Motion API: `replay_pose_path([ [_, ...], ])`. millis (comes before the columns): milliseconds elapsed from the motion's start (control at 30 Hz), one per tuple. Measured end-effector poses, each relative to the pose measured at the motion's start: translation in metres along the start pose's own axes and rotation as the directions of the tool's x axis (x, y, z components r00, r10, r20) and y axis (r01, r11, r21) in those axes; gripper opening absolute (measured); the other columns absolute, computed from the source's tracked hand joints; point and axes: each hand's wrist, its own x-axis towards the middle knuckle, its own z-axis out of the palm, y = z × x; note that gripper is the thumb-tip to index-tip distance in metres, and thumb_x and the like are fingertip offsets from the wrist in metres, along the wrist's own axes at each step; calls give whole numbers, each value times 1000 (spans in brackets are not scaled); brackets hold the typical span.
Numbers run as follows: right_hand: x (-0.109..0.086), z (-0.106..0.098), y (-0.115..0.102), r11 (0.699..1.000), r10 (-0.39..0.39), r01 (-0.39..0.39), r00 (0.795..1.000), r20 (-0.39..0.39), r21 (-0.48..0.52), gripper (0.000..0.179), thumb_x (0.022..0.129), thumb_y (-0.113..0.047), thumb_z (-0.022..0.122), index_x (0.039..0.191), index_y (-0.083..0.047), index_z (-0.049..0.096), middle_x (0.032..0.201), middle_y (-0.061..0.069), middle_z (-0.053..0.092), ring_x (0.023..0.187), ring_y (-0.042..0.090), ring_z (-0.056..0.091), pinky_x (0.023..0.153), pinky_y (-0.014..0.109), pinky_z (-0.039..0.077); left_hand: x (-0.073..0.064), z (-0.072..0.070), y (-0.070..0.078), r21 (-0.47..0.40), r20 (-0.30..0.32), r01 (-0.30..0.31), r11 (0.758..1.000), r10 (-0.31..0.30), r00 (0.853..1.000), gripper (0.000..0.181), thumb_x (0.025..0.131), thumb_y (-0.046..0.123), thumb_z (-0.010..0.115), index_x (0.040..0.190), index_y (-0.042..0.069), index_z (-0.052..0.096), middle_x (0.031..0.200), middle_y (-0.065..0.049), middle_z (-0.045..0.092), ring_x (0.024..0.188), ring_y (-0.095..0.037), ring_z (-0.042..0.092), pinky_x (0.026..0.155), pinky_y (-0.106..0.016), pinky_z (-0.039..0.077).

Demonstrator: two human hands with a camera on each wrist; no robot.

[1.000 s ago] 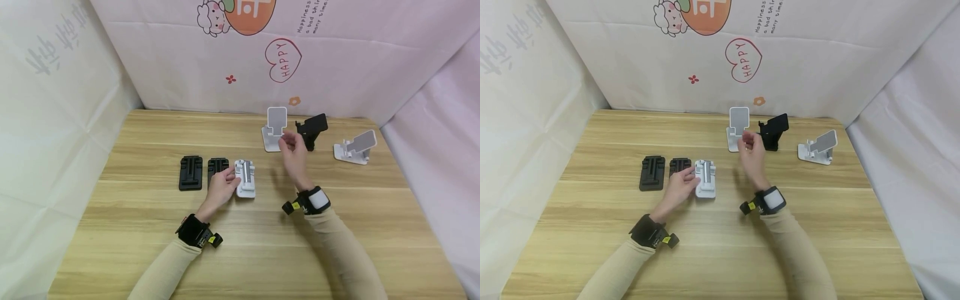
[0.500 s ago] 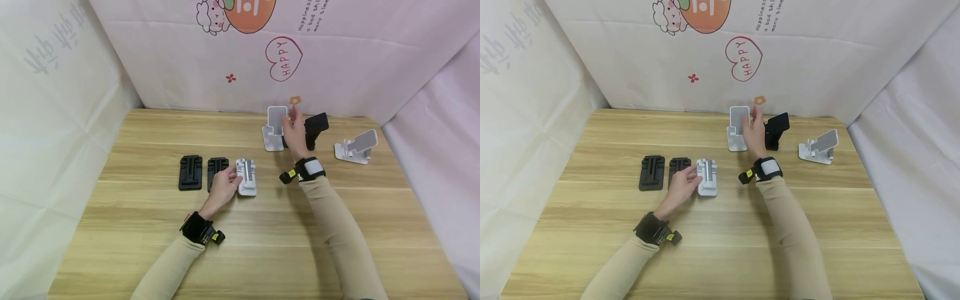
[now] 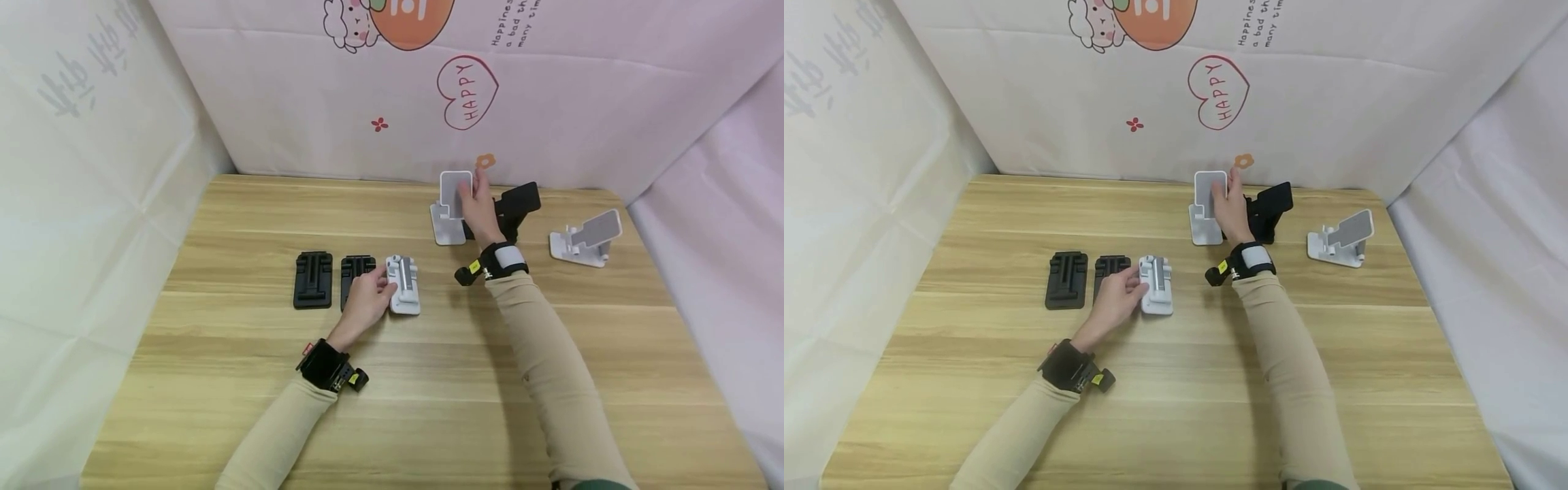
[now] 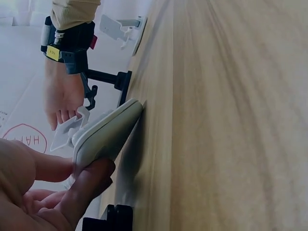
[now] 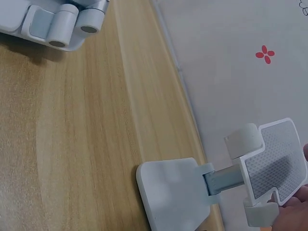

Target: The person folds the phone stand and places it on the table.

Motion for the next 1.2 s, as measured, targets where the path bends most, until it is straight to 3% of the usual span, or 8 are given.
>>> replay_pose_path([
  [267, 2, 2, 2, 1000, 6, -5, 1000, -11, 14, 61, 99, -40, 41, 152, -23, 18, 153, 1, 32, 131, 8, 33, 112, 35, 29, 2, -1, 3, 123, -58, -53, 991, 60, 996, 48, 89, 11, 62, 133, -2, 51, 106, -15, 70, 89, -16, 66, 75, -28, 57],
  [500, 6, 2, 4, 999, 26, -24, 999, -39, 48, 49, 99, -34, 44, 146, -24, 33, 144, 2, 45, 123, 12, 44, 105, 39, 38, 2, 5, 6, 263, -90, -71, 962, 98, 991, 49, 88, 10, 62, 133, -4, 50, 113, -19, 66, 94, -22, 65, 74, -32, 58],
  [667, 5, 2, 6, 994, 25, -18, 997, -68, 110, 43, 98, -27, 48, 140, -19, 40, 139, 4, 51, 117, 12, 49, 101, 38, 41, -1, 8, 9, 265, -83, -80, 961, 105, 991, 51, 87, 6, 62, 133, -7, 47, 121, -23, 61, 99, -25, 64, 73, -27, 56],
  [867, 0, 5, 5, 982, 20, -2, 996, -92, 189, 41, 96, -21, 53, 135, -14, 45, 132, 7, 56, 111, 12, 52, 95, 33, 43, -2, 9, 12, 322, -48, -74, 944, 94, 994, 53, 85, 6, 64, 133, -9, 47, 124, -25, 58, 104, -30, 61, 78, -30, 56],
  [1200, -1, 9, 6, 973, 70, -41, 990, -124, 226, 37, 94, -21, 56, 130, -15, 50, 129, 5, 59, 107, 12, 53, 87, 30, 44, -5, 8, 14, 357, -46, -75, 931, 98, 994, 49, 87, 7, 63, 131, -9, 49, 117, -25, 61, 95, -28, 64, 71, -28, 58],
])
